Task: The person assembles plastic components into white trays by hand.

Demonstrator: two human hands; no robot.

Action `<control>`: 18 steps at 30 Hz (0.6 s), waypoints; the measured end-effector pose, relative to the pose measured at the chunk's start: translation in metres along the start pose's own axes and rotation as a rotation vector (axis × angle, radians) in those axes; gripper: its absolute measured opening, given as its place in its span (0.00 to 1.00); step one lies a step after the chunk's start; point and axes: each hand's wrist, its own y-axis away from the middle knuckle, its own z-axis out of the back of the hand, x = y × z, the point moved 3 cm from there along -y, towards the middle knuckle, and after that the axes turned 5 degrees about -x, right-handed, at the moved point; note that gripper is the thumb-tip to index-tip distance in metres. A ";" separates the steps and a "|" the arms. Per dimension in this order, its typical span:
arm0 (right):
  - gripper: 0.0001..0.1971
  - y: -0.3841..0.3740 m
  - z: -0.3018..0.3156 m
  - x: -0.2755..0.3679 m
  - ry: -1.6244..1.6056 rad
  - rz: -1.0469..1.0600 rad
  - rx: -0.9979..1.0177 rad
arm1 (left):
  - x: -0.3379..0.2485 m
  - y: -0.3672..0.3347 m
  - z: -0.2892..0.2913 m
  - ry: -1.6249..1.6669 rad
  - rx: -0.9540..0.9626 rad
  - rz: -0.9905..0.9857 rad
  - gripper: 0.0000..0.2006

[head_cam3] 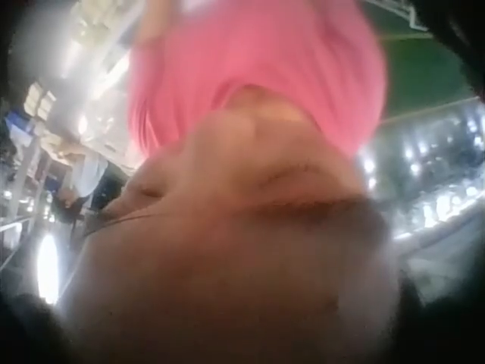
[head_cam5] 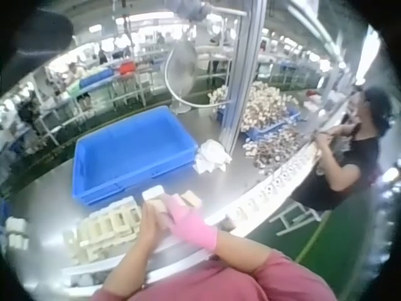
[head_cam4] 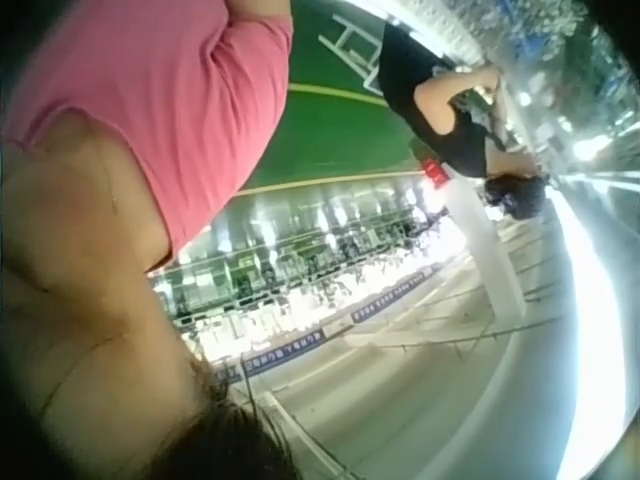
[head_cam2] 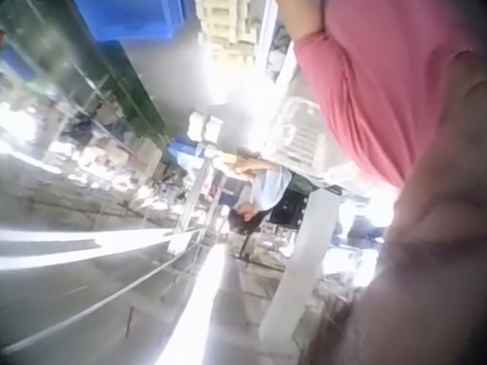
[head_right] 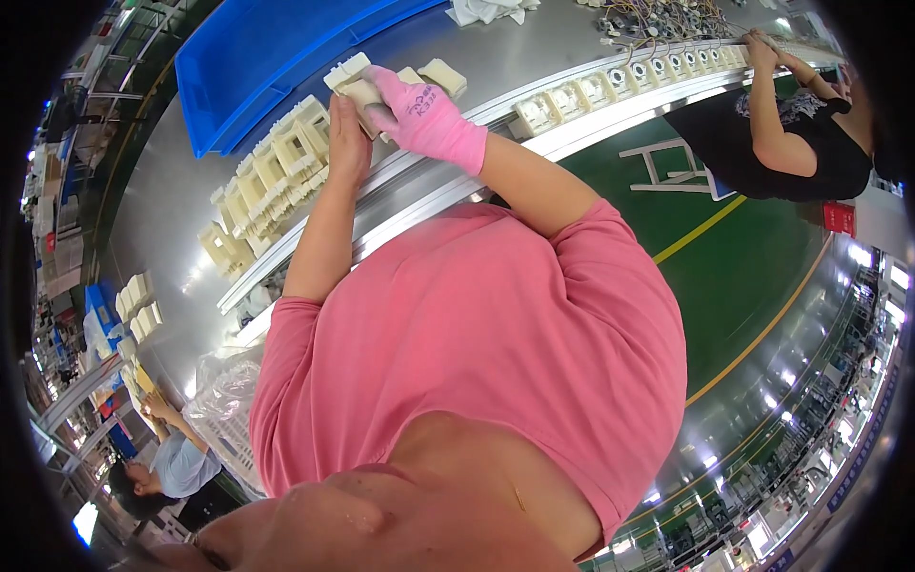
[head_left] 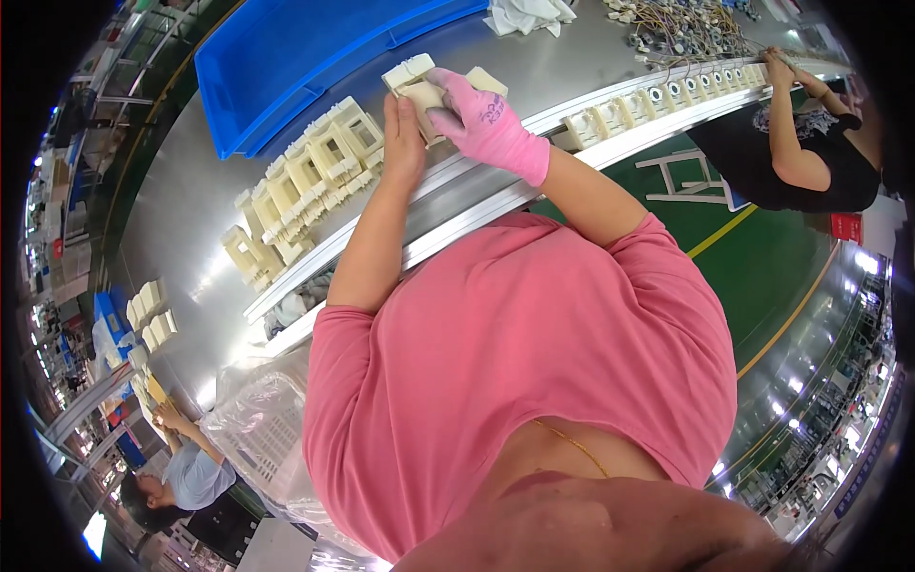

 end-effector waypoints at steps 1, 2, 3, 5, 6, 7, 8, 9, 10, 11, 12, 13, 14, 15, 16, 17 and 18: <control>0.23 -0.001 0.001 0.001 0.002 0.033 -0.002 | -0.001 0.001 -0.002 0.051 0.022 0.030 0.21; 0.22 -0.001 0.002 0.002 0.005 0.067 -0.003 | -0.002 0.001 -0.003 0.055 0.023 0.030 0.21; 0.22 -0.002 0.004 0.006 0.007 0.068 0.000 | -0.004 0.002 -0.005 0.127 0.031 0.053 0.21; 0.22 -0.003 0.008 0.014 -0.045 -0.068 0.124 | -0.004 0.003 -0.004 0.202 0.038 0.074 0.20; 0.22 -0.003 0.010 0.018 -0.044 -0.066 0.127 | -0.003 0.004 -0.003 0.173 0.082 0.125 0.21; 0.21 -0.002 0.011 0.021 -0.173 -0.075 0.169 | -0.002 0.005 -0.003 0.143 0.125 0.175 0.21; 0.21 -0.002 0.012 0.025 -0.303 -0.084 0.212 | -0.003 0.006 -0.003 0.145 0.123 0.173 0.21; 0.21 -0.005 0.018 0.029 -0.301 -0.083 0.213 | -0.004 0.006 -0.004 0.157 0.144 0.190 0.21; 0.21 -0.008 0.023 0.031 -0.332 -0.219 0.292 | -0.007 0.006 -0.006 0.168 0.164 0.207 0.21; 0.22 -0.007 0.025 0.029 -0.363 -0.354 0.370 | -0.010 0.008 -0.008 0.168 0.163 0.206 0.21; 0.22 -0.006 0.025 0.024 -0.365 -0.351 0.371 | -0.015 0.012 -0.011 0.220 0.187 0.233 0.20; 0.22 -0.007 0.032 0.018 -0.236 -0.120 0.132 | -0.020 0.015 -0.015 0.272 0.218 0.261 0.20; 0.22 -0.008 0.042 0.016 -0.103 0.109 -0.106 | -0.028 0.017 -0.016 0.270 0.223 0.259 0.20; 0.25 -0.011 0.047 0.019 0.004 0.281 -0.134 | -0.034 0.023 -0.017 0.211 0.347 0.353 0.19; 0.25 -0.011 0.052 0.022 0.002 0.283 -0.137 | -0.036 0.027 -0.018 0.150 0.470 0.446 0.18; 0.26 -0.009 0.052 0.024 -0.298 0.184 0.072 | -0.025 0.030 -0.016 0.220 0.526 0.464 0.19; 0.27 -0.007 0.053 0.026 -0.590 0.078 0.278 | -0.030 0.031 -0.018 0.217 0.534 0.464 0.19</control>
